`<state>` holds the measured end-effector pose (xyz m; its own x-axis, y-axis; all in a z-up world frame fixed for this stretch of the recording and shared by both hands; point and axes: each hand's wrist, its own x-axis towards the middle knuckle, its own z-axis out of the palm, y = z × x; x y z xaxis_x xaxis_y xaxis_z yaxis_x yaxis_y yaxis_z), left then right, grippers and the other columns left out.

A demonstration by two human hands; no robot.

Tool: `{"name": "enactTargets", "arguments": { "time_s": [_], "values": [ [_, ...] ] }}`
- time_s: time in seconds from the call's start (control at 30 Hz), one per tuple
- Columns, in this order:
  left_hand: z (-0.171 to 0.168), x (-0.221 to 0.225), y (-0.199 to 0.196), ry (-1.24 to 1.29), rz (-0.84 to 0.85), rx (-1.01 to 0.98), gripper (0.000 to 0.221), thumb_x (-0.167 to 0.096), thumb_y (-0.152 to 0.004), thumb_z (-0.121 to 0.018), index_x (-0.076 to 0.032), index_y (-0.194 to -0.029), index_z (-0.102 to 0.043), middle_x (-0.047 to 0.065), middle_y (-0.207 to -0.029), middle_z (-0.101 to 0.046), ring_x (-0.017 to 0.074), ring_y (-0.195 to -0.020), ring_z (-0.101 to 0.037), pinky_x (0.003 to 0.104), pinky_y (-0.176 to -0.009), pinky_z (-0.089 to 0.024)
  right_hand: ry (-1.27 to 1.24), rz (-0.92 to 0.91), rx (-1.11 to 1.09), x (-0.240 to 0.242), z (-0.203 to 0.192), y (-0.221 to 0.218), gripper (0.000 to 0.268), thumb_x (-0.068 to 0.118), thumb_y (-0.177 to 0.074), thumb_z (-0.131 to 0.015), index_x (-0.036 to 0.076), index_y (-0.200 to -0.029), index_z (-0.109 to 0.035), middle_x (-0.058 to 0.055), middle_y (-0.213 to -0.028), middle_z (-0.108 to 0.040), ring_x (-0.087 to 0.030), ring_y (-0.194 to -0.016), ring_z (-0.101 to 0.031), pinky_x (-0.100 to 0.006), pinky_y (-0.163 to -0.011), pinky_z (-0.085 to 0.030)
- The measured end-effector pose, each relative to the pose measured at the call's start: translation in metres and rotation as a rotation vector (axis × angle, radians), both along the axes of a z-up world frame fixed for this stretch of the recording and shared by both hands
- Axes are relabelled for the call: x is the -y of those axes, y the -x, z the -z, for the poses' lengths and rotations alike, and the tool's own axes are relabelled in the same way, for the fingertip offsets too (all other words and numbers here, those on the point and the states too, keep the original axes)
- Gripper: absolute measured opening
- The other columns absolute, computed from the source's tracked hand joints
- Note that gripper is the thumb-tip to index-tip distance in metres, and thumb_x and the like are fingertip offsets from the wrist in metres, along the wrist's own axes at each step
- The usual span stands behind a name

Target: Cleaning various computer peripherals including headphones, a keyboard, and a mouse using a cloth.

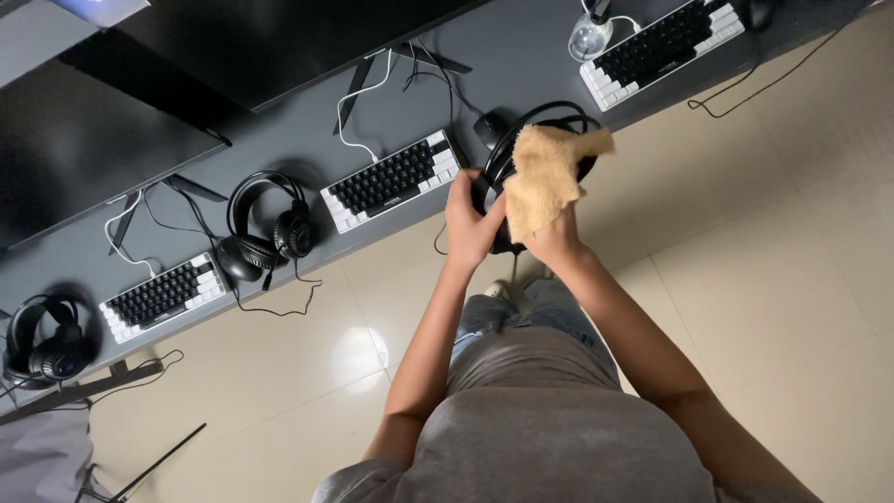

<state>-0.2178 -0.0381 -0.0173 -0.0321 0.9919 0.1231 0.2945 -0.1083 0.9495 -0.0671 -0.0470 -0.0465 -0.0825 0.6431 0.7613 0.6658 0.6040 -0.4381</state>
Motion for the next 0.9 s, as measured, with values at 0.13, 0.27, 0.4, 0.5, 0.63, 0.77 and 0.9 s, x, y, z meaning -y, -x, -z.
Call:
{"name": "enactTargets", "arguments": {
  "time_s": [0.13, 0.27, 0.4, 0.5, 0.63, 0.77, 0.9],
  "values": [
    [-0.011, -0.003, 0.005, 0.11, 0.001, 0.001, 0.04, -0.026, -0.085, -0.078, -0.002, -0.11, -0.059, 0.011, -0.089, -0.062, 0.0237, -0.079, -0.057, 0.037, -0.073, -0.051, 0.044, -0.004, 0.035, -0.005, 0.003, -0.007, 0.035, 0.005, -0.086, -0.076, -0.001, -0.119, -0.065, -0.017, -0.12, -0.065, -0.038, -0.115, -0.062, -0.055, -0.105, -0.045],
    [-0.021, 0.005, 0.005, -0.145, 0.092, -0.178, 0.047, -0.025, -0.075, -0.083, -0.004, -0.113, -0.064, 0.011, -0.099, -0.067, 0.0283, -0.092, -0.064, 0.041, -0.089, -0.049, 0.145, -0.01, 0.119, -0.003, 0.004, -0.017, 0.031, 0.007, -0.087, -0.074, 0.005, -0.117, -0.067, -0.012, -0.121, -0.067, -0.034, -0.12, -0.061, -0.06, -0.116, -0.035],
    [-0.018, 0.012, -0.002, -0.201, 0.053, -0.308, 0.05, -0.027, -0.069, -0.083, -0.007, -0.112, -0.066, 0.011, -0.094, -0.065, 0.0317, -0.093, -0.062, 0.04, -0.092, -0.046, 0.183, -0.046, 0.09, 0.002, -0.008, -0.018, 0.045, 0.007, -0.083, -0.07, 0.002, -0.127, -0.064, -0.018, -0.131, -0.063, -0.042, -0.131, -0.053, -0.061, -0.123, -0.029],
    [-0.023, 0.009, 0.004, -0.148, 0.067, -0.247, 0.046, -0.028, -0.071, -0.082, -0.005, -0.109, -0.067, 0.011, -0.094, -0.065, 0.0311, -0.091, -0.063, 0.04, -0.091, -0.046, 0.315, -0.253, 0.079, 0.012, -0.007, -0.032, 0.046, 0.01, -0.078, -0.075, 0.006, -0.123, -0.065, -0.015, -0.131, -0.064, -0.042, -0.133, -0.053, -0.067, -0.12, -0.017],
    [-0.031, 0.016, 0.005, -0.111, 0.208, -0.292, 0.044, -0.027, -0.075, -0.081, -0.004, -0.111, -0.068, 0.011, -0.092, -0.065, 0.0307, -0.091, -0.062, 0.041, -0.09, -0.044, 0.357, -0.339, -0.028, 0.017, 0.019, -0.046, 0.051, 0.008, -0.081, -0.072, 0.007, -0.131, -0.062, -0.021, -0.14, -0.059, -0.048, -0.14, -0.044, -0.062, -0.125, -0.023],
    [-0.023, 0.022, 0.002, -0.157, 0.229, -0.198, 0.044, -0.027, -0.08, -0.08, -0.002, -0.113, -0.064, 0.012, -0.096, -0.064, 0.0314, -0.094, -0.061, 0.041, -0.092, -0.045, 0.451, -0.304, -0.138, 0.013, 0.004, -0.041, 0.056, 0.013, -0.08, -0.078, 0.007, -0.132, -0.06, -0.023, -0.141, -0.056, -0.048, -0.134, -0.049, -0.055, -0.116, -0.04],
    [-0.021, 0.027, 0.003, -0.1, 0.17, -0.232, 0.039, -0.025, -0.078, -0.08, -0.004, -0.108, -0.066, 0.012, -0.091, -0.062, 0.0315, -0.088, -0.06, 0.041, -0.088, -0.047, 0.352, -0.138, 0.038, 0.005, -0.004, -0.039, 0.065, 0.012, -0.073, -0.084, -0.001, -0.132, -0.06, -0.027, -0.136, -0.058, -0.048, -0.127, -0.055, -0.05, -0.106, -0.049]
  ]
}}
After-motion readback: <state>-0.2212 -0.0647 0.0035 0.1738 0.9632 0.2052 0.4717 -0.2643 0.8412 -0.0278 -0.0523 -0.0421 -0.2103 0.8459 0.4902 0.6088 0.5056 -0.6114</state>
